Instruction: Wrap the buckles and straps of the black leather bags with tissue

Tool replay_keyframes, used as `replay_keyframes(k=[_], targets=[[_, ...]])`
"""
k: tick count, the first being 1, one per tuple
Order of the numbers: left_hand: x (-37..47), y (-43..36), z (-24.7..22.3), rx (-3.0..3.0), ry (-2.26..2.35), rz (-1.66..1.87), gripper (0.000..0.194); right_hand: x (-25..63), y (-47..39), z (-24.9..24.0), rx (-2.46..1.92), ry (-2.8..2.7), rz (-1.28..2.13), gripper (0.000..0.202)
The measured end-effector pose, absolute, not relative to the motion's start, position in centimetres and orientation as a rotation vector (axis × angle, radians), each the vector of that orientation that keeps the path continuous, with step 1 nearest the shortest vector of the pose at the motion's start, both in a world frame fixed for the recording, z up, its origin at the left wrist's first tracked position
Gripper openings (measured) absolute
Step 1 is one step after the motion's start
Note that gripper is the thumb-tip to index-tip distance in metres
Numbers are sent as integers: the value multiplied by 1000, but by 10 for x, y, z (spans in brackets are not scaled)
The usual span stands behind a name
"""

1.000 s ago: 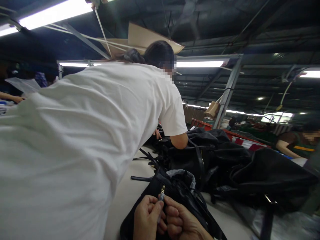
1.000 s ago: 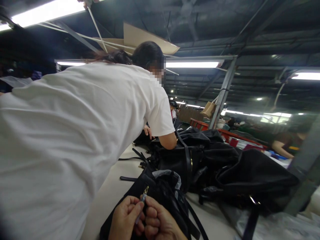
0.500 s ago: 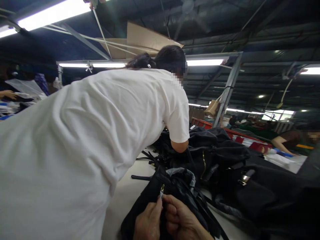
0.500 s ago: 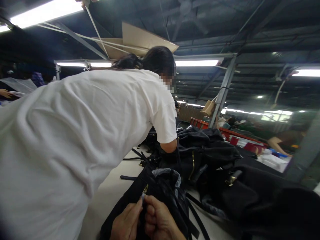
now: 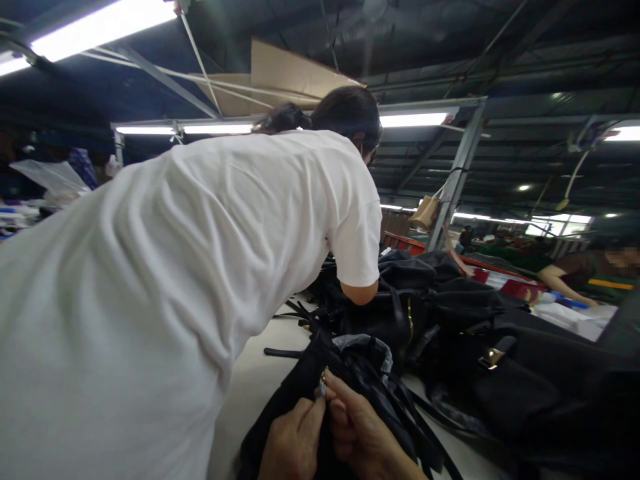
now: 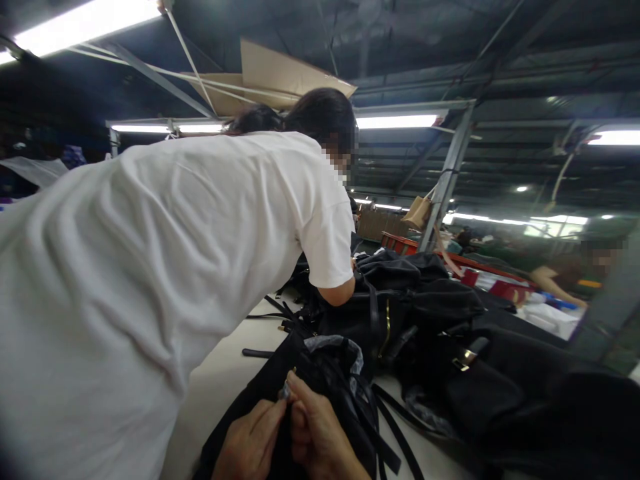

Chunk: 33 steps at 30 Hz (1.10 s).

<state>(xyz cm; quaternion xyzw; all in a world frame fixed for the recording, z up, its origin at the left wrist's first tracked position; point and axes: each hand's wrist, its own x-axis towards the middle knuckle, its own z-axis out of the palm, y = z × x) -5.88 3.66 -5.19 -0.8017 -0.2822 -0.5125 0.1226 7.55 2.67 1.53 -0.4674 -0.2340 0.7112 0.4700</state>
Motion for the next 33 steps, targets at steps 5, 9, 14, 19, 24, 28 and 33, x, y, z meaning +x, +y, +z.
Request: replay_keyframes(k=[5,9,14,19,24,28,33], targets=[[-54,36,-54,-2354,-843,-1512,33,68,28,14,-1227,-575,1652,47],[-50,29,-49,-2420,-839,-1605,35,67,33,8,-1243,-487,1641,46],[-56,11,-29,-2994,-1532,-2302,28,67,33,1,-1213,-502,1633,42],[-61,14,-19,-2726,-2460,-2538,69,70,32,-5,-1178,-589,1616,38],[-55,27,-16,-2791,-2695,-2441,76,73,32,-9,-1137,-698,1590,58],[-52,26,-13,-2771,-2719,-2433,69,74,32,-10,-1156,-767,1567,61],[-48,21,-15,-2748,-2493,-2566,46,77,30,-8,-1172,-839,1594,59]])
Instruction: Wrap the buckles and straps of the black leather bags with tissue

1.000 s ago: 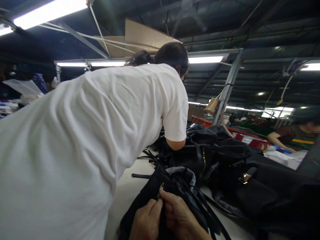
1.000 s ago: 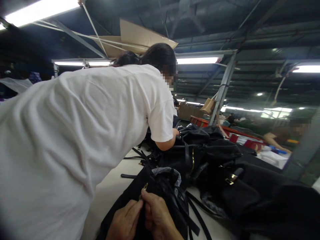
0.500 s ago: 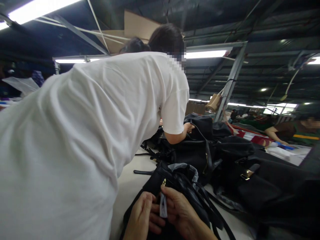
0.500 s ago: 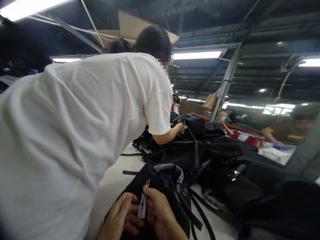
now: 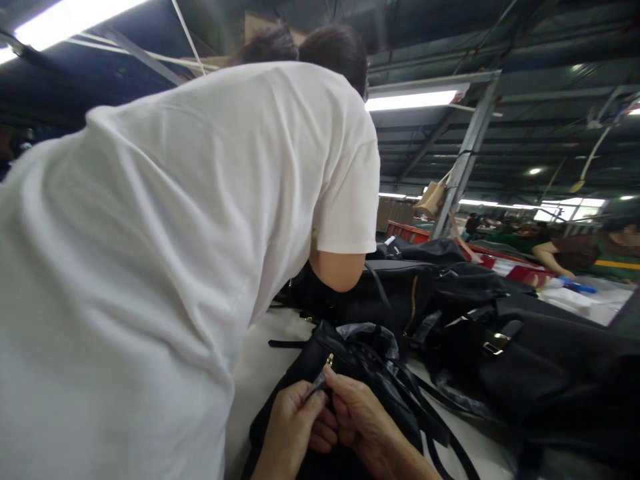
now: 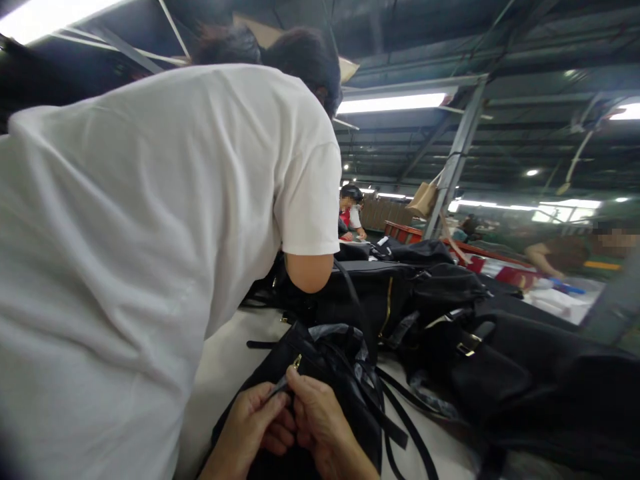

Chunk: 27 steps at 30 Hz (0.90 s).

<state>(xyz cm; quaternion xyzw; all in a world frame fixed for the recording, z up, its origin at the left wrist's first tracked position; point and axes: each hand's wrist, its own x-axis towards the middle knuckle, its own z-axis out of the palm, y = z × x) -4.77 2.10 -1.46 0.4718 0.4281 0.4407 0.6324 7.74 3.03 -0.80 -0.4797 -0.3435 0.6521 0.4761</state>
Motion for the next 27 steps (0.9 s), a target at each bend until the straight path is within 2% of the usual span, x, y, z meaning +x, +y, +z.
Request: replay_keyframes(k=[2,7,10,12,16,20,27], targets=[[-45,21,-16,1078,1004,1032,43,79,27,-5,-1204,-866,1611,58],[-41,22,-17,1097,985,971,41,80,20,1,-1201,-965,1514,32],[-45,22,-14,1132,974,933,36,78,21,0,-1227,-978,1459,25],[-51,23,-11,1062,875,896,40,78,22,-2,-1249,-974,1434,21],[-61,28,-9,852,659,770,52,80,24,-4,-1275,-985,1420,19],[-63,30,-9,910,701,800,45,80,23,-3,-1277,-1020,1429,22],[-58,28,-9,991,774,850,47,74,24,-2,-1339,-1017,1375,20]])
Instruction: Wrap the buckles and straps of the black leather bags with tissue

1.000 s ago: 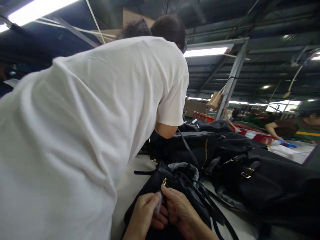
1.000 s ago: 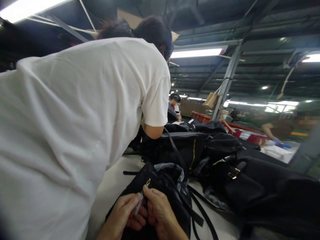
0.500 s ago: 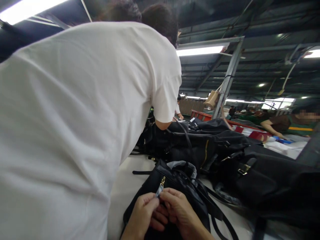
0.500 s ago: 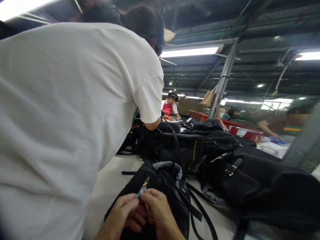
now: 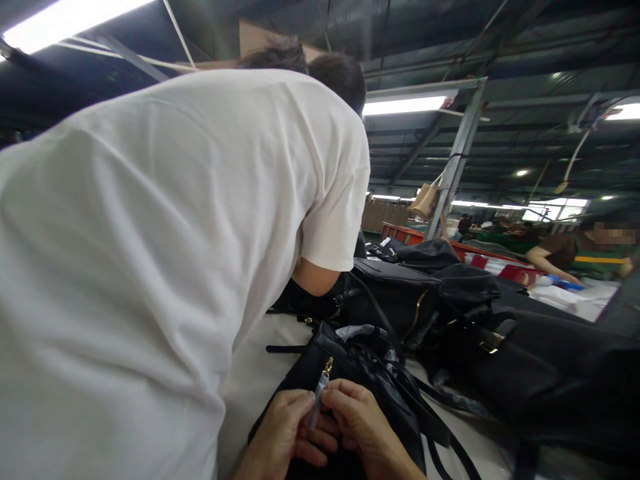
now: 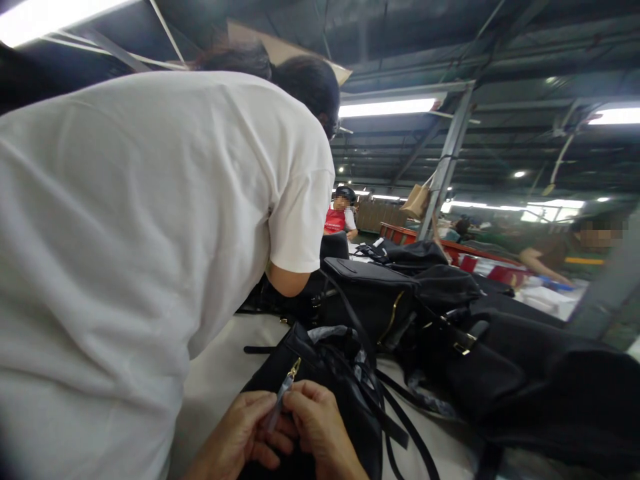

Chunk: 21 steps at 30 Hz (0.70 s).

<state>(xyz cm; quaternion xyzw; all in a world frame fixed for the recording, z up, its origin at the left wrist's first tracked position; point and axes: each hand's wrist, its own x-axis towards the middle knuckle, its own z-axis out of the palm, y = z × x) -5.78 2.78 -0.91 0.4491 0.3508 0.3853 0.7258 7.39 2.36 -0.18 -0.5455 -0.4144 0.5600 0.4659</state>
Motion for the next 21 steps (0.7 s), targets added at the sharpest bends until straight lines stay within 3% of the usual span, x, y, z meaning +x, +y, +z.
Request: replay_keyframes(k=[14,21], targets=[[-40,23,-20,1204,1104,1034,37,72,21,1,-1326,-1130,1309,41],[-53,27,-21,1300,1109,950,36,87,-8,25,-1446,-1250,925,29]])
